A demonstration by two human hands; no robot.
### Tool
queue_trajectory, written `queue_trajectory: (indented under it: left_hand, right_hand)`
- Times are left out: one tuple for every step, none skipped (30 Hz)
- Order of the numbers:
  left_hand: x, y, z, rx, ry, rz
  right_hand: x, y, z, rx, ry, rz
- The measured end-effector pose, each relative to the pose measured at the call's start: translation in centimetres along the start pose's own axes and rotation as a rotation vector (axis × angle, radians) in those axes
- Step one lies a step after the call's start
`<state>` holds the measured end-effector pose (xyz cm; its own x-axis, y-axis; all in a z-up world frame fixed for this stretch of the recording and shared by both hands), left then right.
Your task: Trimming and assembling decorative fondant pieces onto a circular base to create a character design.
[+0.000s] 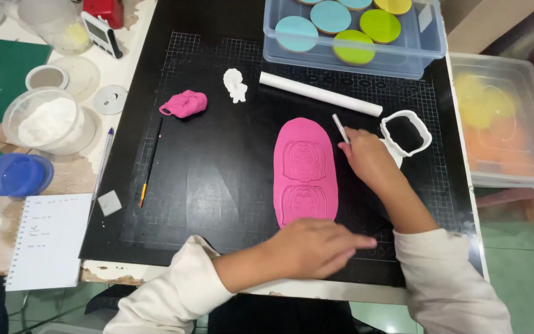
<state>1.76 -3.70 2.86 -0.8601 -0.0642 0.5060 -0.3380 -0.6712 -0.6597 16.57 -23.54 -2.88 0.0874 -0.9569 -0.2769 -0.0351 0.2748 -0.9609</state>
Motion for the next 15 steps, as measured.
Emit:
queue_trajectory:
  left_hand:
    - [-0.4, -1.3, 0.5, -0.006, 0.002, 0.006]
    - [-1.5, -2.6, 1.0, -0.034, -0.157, -0.118]
    - [-2.7, -4.0, 1.5, -0.060, -0.314, -0.233]
    - [-4.6, -4.4, 1.6, -0.063, -0.310, -0.218]
    - [-6.9, -4.6, 1.5, -0.040, -0.421, -0.231]
    - [-9.3, -4.9, 1.3, -0.016, -0.532, -0.244]
    - [-12.0, -4.7, 1.3, -0.012, -0.534, -0.243]
    - [-14.8, -4.9, 1.2, 0.028, -0.571, -0.107]
    - [-17.7, -5.0, 1.1, 0.069, -0.605, 0.027]
    - [-20.0, -4.8, 1.6, 0.074, -0.607, 0.026]
    - [-22.5, -4.8, 1.8, 0.066, -0.667, 0.177]
    - [-25.0, -4.9, 2.0, 0.056, -0.725, 0.329]
    - [-25.5, -4.4, 2.1, 0.063, -0.726, 0.338]
    - [-25.7, -4.1, 2.5, 0.074, -0.700, 0.480]
    - [-26.2, -4.3, 3.4, 0.085, -0.662, 0.628]
  right_hand:
    - [0.3, 0.4, 0.1, 0.006, -0.001, 0.007]
    - [0.5, 0.6, 0.3, 0.046, -0.001, -0.105]
    - [0.5, 0.7, 0.8, 0.093, -0.005, -0.216]
    - [-0.8, -0.1, 0.4, 0.107, -0.010, -0.209]
    - [-1.9, -1.2, -0.3, 0.188, -0.023, -0.246]
    - [-3.1, -2.2, -1.0, 0.270, -0.035, -0.282]
    - [-2.6, -1.2, -0.1, 0.268, -0.040, -0.282]
    - [-2.5, -0.5, 0.6, 0.357, -0.121, -0.282]
    - [-2.3, 0.1, 1.3, 0.446, -0.203, -0.283]
    - [-2.5, 0.3, 2.3, 0.444, -0.208, -0.285]
    - [-2.7, 1.0, 3.7, 0.343, -0.207, -0.140]
    - [-2.9, 1.7, 5.0, 0.241, -0.206, 0.004]
    - [-3.2, 2.5, 5.4, 0.246, -0.216, 0.006]
    - [-3.5, 3.2, 5.9, 0.248, -0.224, -0.071]
    - [-3.9, 3.5, 6.9, 0.263, -0.228, -0.148]
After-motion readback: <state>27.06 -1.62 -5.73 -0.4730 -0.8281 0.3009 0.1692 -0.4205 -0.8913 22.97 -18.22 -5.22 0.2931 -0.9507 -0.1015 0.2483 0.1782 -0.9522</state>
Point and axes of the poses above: each hand's wrist, its own z-axis towards the middle knuckle, its own y-axis out of the palm, x = y × z, the point moved 5 cm from there along z, towards the middle knuckle, and after that the axes turned 2 degrees about -y, right-handed, at the moved point
